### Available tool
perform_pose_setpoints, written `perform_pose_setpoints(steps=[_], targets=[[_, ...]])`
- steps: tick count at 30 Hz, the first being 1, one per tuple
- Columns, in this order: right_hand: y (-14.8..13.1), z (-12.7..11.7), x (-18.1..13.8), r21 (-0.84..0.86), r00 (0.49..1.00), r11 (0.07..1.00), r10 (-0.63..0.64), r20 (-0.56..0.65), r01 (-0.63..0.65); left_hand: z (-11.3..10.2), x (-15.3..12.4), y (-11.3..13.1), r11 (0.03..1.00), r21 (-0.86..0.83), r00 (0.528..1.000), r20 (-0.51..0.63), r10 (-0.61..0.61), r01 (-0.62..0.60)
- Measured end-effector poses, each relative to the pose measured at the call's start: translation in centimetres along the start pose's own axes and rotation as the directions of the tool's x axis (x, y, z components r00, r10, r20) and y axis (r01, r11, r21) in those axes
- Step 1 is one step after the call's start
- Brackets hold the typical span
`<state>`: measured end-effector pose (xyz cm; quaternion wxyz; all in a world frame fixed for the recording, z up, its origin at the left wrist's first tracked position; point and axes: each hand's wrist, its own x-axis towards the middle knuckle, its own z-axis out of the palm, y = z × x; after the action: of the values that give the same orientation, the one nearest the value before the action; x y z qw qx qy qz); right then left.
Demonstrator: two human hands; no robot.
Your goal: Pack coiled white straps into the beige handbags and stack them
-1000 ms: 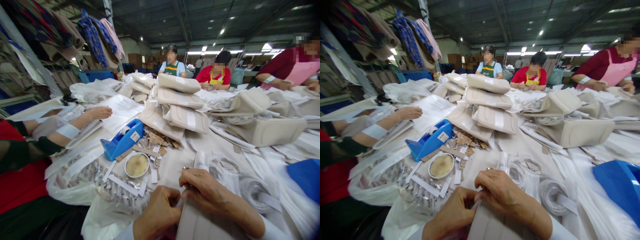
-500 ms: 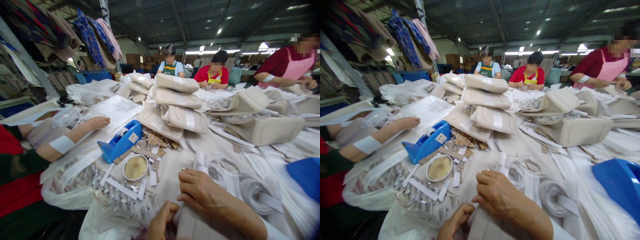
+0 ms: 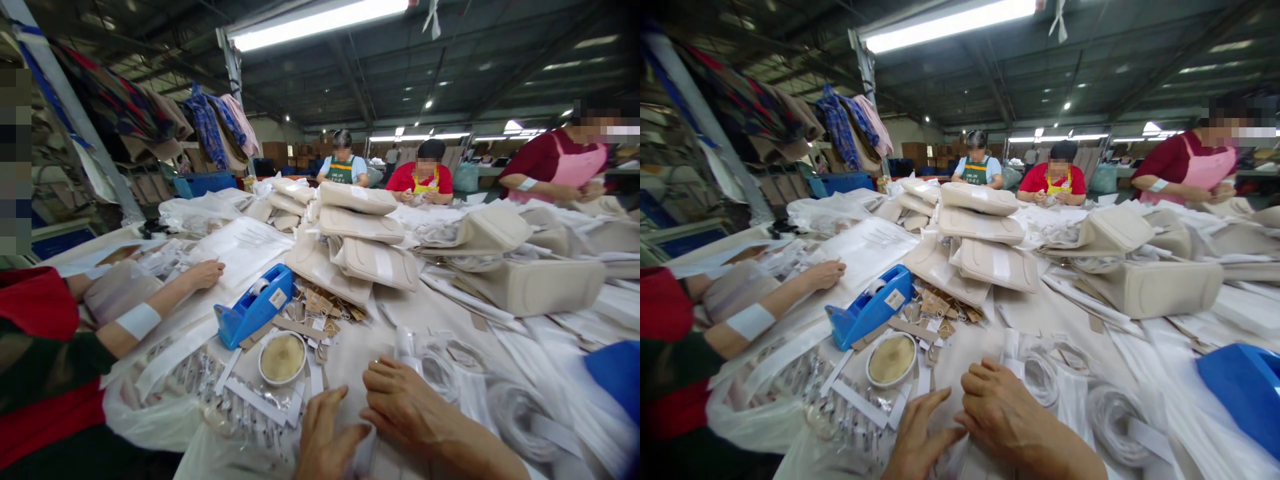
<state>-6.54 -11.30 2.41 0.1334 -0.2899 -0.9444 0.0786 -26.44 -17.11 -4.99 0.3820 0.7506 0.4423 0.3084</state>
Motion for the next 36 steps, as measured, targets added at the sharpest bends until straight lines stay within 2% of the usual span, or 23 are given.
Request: perform_pose_setpoints(steps=[2,4,7,9,12,14,21,25,27,29,31,33,34,36], targets=[[-0.2,-0.2,0.0,-0.019,0.999,1.0,-0.011,-0.033,0.01,-0.2,1.8,-0.1,0.997,-0.083,0.998,0.062,0.018,-0.013],[-0.3,-0.4,-0.2,-0.025,0.996,0.999,-0.038,-0.078,0.036,0.3,3.4,0.5,0.97,-0.241,0.992,0.124,0.034,-0.003],[-0.3,-0.7,-0.4,-0.038,0.993,0.998,-0.061,-0.097,0.058,1.3,4.3,2.1,0.915,-0.398,0.991,0.135,-0.017,0.07],[-0.2,-0.9,-0.5,-0.068,0.992,0.995,-0.075,-0.099,0.069,1.6,4.1,3.1,0.904,-0.388,0.979,0.165,-0.124,0.18],[0.0,-1.1,-0.4,-0.135,0.989,0.986,-0.111,-0.098,0.097,1.2,3.5,4.1,0.895,-0.284,0.932,0.216,-0.29,0.344],[0.1,-1.0,-0.3,-0.176,0.986,0.979,-0.126,-0.107,0.106,1.0,3.4,4.5,0.88,-0.25,0.908,0.229,-0.352,0.404],[-0.1,-0.4,0.0,-0.204,0.99,0.978,-0.076,-0.118,0.051,1.4,3.3,4.9,0.894,-0.245,0.923,0.193,-0.334,0.375],[-0.3,-0.2,0.1,-0.226,0.993,0.972,-0.09,-0.08,0.07,1.7,3.4,5.0,0.87,-0.29,0.916,0.171,-0.362,0.398],[-0.1,-0.1,0.1,-0.228,0.99,0.971,-0.091,-0.111,0.064,1.9,3.4,4.9,0.851,-0.346,0.918,0.154,-0.365,0.396],[0.3,-0.4,0.0,-0.212,0.974,0.975,-0.116,-0.196,0.073,2.2,3.4,4.8,0.839,-0.411,0.934,0.137,-0.329,0.356],[0.7,-1.6,0.0,-0.17,0.924,0.983,-0.128,-0.36,0.07,2.5,3.4,4.6,0.826,-0.487,0.958,0.115,-0.262,0.284],[1.1,-3.9,-0.4,-0.051,0.809,0.998,-0.057,-0.586,0.033,2.8,3.3,4.5,0.791,-0.561,0.97,0.11,-0.218,0.242],[1.2,-5.4,-0.8,0.042,0.724,0.999,0.025,-0.69,0.005,2.9,3.3,4.4,0.768,-0.592,0.969,0.122,-0.213,0.243],[1.3,-8.6,-2.4,0.248,0.503,0.968,0.236,-0.831,-0.043,3.0,3.1,4.3,0.728,-0.627,0.961,0.159,-0.226,0.276]])
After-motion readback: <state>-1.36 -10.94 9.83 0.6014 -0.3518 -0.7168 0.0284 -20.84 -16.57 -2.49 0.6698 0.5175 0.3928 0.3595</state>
